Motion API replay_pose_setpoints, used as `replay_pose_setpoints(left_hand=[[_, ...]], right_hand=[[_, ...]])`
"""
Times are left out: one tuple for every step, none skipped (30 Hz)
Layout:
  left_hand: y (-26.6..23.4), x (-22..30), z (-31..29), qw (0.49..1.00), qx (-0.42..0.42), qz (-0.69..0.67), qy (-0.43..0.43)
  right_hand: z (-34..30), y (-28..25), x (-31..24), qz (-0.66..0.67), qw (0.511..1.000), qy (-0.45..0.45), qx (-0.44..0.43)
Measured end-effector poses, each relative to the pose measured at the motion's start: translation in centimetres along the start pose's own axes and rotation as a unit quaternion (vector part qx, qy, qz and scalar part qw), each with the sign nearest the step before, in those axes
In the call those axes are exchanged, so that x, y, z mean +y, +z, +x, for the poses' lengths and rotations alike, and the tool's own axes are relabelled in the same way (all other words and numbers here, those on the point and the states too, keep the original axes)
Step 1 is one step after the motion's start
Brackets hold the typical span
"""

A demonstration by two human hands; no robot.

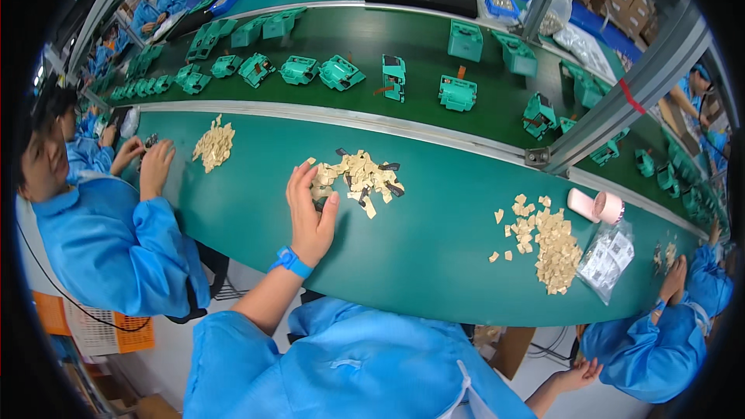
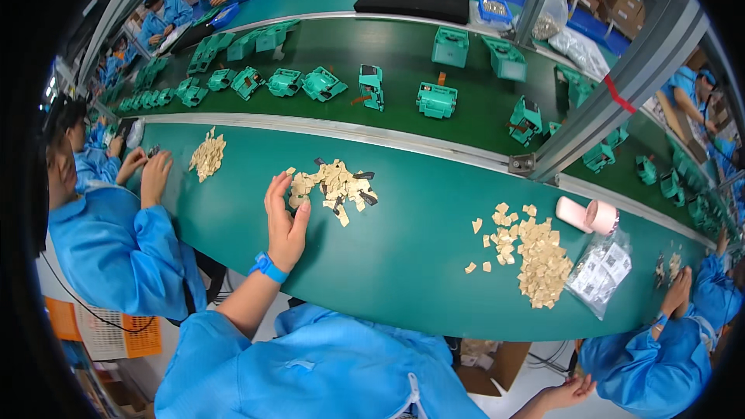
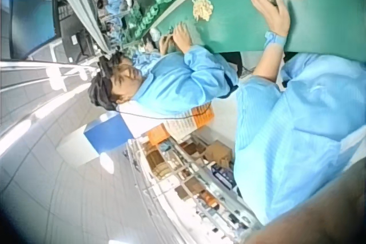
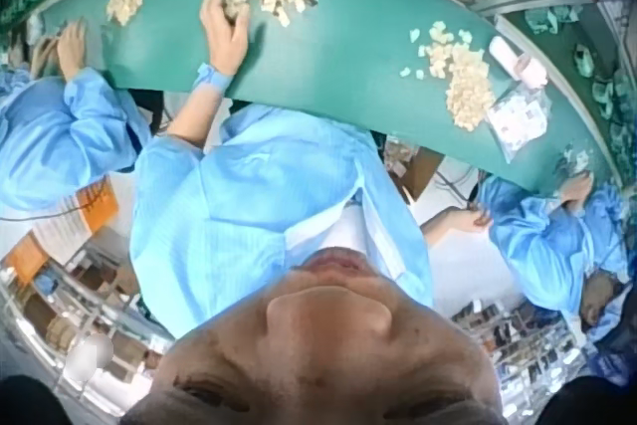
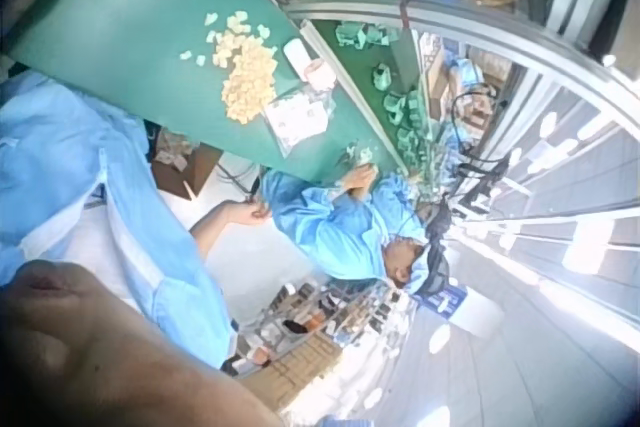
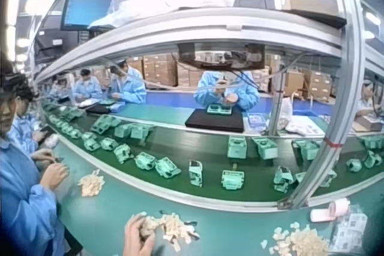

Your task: The person assembles electronic components by hand, fitting small black parts into green plastic housings on a factory assembly line.

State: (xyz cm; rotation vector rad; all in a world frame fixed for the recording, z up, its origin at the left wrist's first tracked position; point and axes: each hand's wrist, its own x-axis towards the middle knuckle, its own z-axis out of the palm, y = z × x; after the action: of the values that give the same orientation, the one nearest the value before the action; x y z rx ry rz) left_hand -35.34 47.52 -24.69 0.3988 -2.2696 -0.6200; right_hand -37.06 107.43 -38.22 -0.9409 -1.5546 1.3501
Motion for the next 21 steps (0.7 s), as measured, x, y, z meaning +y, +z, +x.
replay_pose_setpoints(left_hand=[[-0.2, -0.1, 0.0, 1.000, -0.011, 0.009, 0.006], [-0.2, -0.4, 0.1, 0.999, -0.024, 0.014, 0.015], [-0.1, -0.3, 0.4, 1.000, -0.019, 0.004, 0.023], [-0.1, -0.1, 0.6, 0.999, -0.026, 0.002, 0.024], [0.0, 0.2, 1.1, 0.999, -0.033, 0.001, 0.028], [0.4, 0.6, 2.1, 0.999, -0.034, -0.009, 0.042], [0.7, 1.3, 3.3, 0.995, -0.052, -0.028, 0.079], [1.2, 2.2, 4.5, 0.990, -0.073, -0.047, 0.115], [1.5, 3.4, 5.6, 0.986, -0.060, -0.050, 0.146], [2.2, 3.6, 6.7, 0.984, -0.062, -0.054, 0.156], [2.7, 3.3, 7.2, 0.984, -0.028, -0.064, 0.162], [3.5, 2.9, 7.4, 0.982, 0.004, -0.083, 0.167], [4.5, 2.4, 7.4, 0.979, 0.042, -0.114, 0.163], [4.9, 2.2, 7.4, 0.978, 0.041, -0.124, 0.161], [5.1, 1.8, 7.3, 0.976, 0.037, -0.121, 0.178], [5.1, 1.1, 6.9, 0.974, 0.032, -0.115, 0.193], [4.5, 1.1, 7.0, 0.971, 0.032, -0.110, 0.212], [4.4, 0.9, 7.1, 0.972, 0.033, -0.109, 0.204], [4.6, 0.8, 7.1, 0.971, 0.018, -0.141, 0.190], [4.8, 0.8, 6.7, 0.970, 0.003, -0.173, 0.169], [4.6, 1.2, 6.8, 0.966, 0.002, -0.195, 0.170]], right_hand=[[-1.0, 1.4, -2.9, 0.067, 0.997, -0.030, -0.037], [-1.7, 2.3, -4.6, 0.133, 0.987, -0.062, -0.069], [-1.8, 2.9, -4.5, 0.160, 0.972, -0.084, -0.153], [-2.0, 3.6, -4.3, 0.184, 0.948, -0.106, -0.235], [-4.6, 5.4, -6.3, 0.178, 0.932, -0.159, -0.272], [-8.4, 7.6, -9.0, 0.168, 0.915, -0.212, -0.301], [-11.3, 9.1, -11.0, 0.172, 0.918, -0.215, -0.287], [-14.0, 10.4, -12.6, 0.178, 0.870, -0.201, -0.414], [-16.5, 12.0, -14.3, 0.182, 0.804, -0.181, -0.536], [-18.9, 14.3, -15.7, 0.119, 0.764, -0.363, -0.519], [-21.6, 16.3, -18.1, 0.119, 0.705, -0.418, -0.560], [-24.0, 17.5, -20.0, 0.107, 0.668, -0.413, -0.610], [-26.0, 18.9, -20.5, 0.099, 0.652, -0.408, -0.631], [-27.6, 20.6, -20.2, 0.090, 0.638, -0.402, -0.651], [-29.0, 22.4, -20.4, 0.049, 0.622, -0.418, -0.661], [-30.2, 23.4, -20.3, 0.008, 0.603, -0.431, -0.672], [-31.2, 23.9, -20.0, 0.002, 0.599, -0.431, -0.675], [-32.1, 24.6, -19.7, -0.028, 0.589, -0.440, -0.678], [-33.0, 25.1, -19.5, -0.058, 0.578, -0.448, -0.680], [-33.5, 25.5, -19.2, -0.065, 0.568, -0.446, -0.688], [-33.6, 25.4, -19.2, -0.057, 0.585, -0.431, -0.685]])
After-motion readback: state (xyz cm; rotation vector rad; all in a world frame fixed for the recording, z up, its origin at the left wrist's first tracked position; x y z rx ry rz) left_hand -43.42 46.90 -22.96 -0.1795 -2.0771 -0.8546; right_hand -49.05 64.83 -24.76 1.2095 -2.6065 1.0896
